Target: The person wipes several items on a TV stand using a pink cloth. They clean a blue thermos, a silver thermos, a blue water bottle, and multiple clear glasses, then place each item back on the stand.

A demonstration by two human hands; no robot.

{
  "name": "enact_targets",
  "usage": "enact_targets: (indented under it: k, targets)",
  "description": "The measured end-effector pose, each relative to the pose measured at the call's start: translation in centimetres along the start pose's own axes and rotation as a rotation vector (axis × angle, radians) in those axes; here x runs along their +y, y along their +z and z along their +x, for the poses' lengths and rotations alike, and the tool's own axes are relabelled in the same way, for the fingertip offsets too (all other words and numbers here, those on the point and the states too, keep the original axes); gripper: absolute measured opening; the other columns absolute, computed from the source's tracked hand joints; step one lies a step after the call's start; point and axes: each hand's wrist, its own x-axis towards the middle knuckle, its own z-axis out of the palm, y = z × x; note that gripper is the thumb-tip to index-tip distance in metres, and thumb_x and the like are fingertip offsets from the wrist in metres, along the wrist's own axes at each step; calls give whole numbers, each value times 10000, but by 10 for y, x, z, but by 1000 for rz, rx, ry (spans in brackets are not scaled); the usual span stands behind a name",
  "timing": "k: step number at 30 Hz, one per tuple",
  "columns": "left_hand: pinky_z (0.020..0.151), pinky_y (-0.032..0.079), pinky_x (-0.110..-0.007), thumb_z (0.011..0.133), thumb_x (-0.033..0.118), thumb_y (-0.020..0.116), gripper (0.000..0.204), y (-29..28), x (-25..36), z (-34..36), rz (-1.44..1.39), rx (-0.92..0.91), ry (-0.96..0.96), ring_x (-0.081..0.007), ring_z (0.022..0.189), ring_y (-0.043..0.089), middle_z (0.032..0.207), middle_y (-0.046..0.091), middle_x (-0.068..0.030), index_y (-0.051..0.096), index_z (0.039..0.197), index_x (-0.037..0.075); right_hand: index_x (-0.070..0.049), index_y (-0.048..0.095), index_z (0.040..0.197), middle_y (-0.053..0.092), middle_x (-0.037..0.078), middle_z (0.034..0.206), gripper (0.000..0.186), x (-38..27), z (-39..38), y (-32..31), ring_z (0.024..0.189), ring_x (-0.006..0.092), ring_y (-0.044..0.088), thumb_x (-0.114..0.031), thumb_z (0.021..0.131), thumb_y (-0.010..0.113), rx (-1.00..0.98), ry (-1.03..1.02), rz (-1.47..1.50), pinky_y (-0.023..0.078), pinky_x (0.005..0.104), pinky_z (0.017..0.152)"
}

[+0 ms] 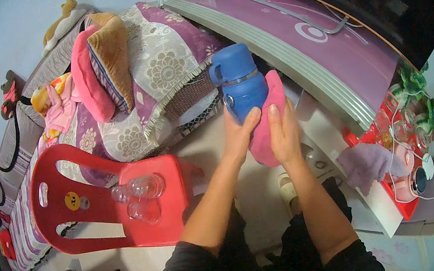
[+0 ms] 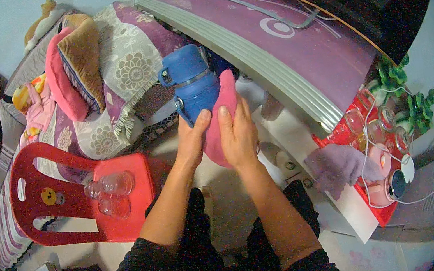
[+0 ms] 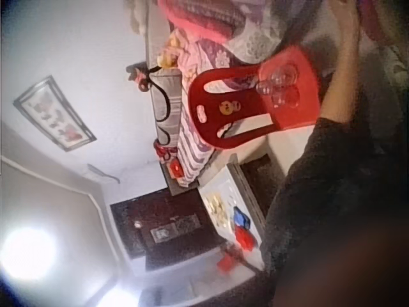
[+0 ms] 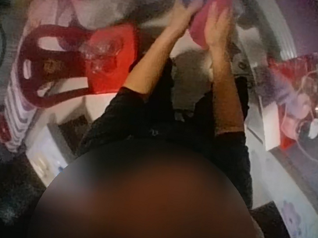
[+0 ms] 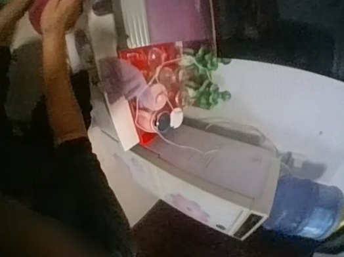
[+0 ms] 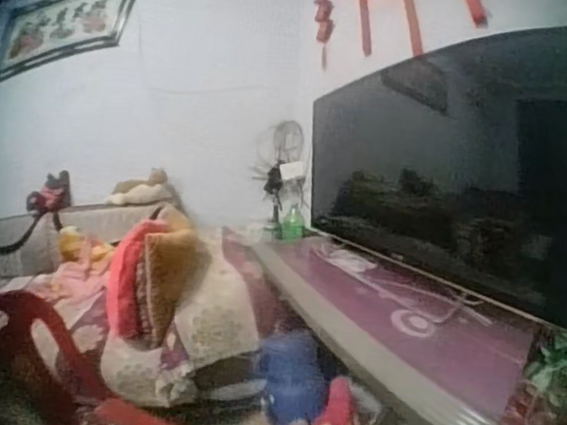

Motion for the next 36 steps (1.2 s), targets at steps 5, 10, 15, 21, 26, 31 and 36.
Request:
enact_targets:
  k: [5,10,15,21,26,31,36]
  targets:
    - [934,379,-358,740,338,699,738,-2,5,-5,94,-116,-78,-216,1072,480,1196,467,-131,316,1285,21,-5,444,1198,507,145,1100,388,4,9,-7,986,239,502,-295,951,369,-18,63,249,392,349,859]
    - [919,392,-359,738,402,681,742,-10,11,-10,110,-289,-158,-208,1067,485,1174,489,-127,344,1277,21,-5,488,1148,538,123,1033,440,6,13,-19,942,187,504,-381,932,415,23,423,414,397,317,849]
    - [892,425,-371,754,485,634,731,-16,21,-21,-39,-459,-424,-225,1016,532,1135,526,-130,379,1263,27,-1,483,1163,548,119,1043,501,20,28,-31,971,184,511,-422,891,475,-57,515,935,405,309,868]
    - [902,430,-450,748,603,555,809,-29,-11,-32,-526,-476,-727,-327,1036,543,1184,513,-198,365,1299,42,-11,454,1195,540,109,1068,500,29,31,-46,983,185,516,-377,862,524,-238,645,1247,413,313,873]
    - [913,416,-487,747,630,524,830,-11,-9,-31,-1001,-798,-770,-353,1071,525,1213,494,-217,355,1309,42,-19,430,1221,533,102,1089,518,24,26,-47,992,185,519,-340,838,566,-463,735,1223,420,316,877]
    - [907,432,-417,753,568,581,801,-26,-6,-21,-297,-604,-688,-304,1056,535,1202,503,-185,354,1301,31,-27,406,1248,526,94,1110,553,22,32,-47,1002,186,523,-303,814,607,-444,703,1137,426,319,881]
    - [910,422,-382,739,510,645,814,-10,11,-20,107,-577,-437,-256,1054,527,1172,510,-158,325,1303,18,-29,381,1272,517,84,1127,593,15,34,-45,1007,181,523,-255,792,646,-222,479,835,426,319,889]
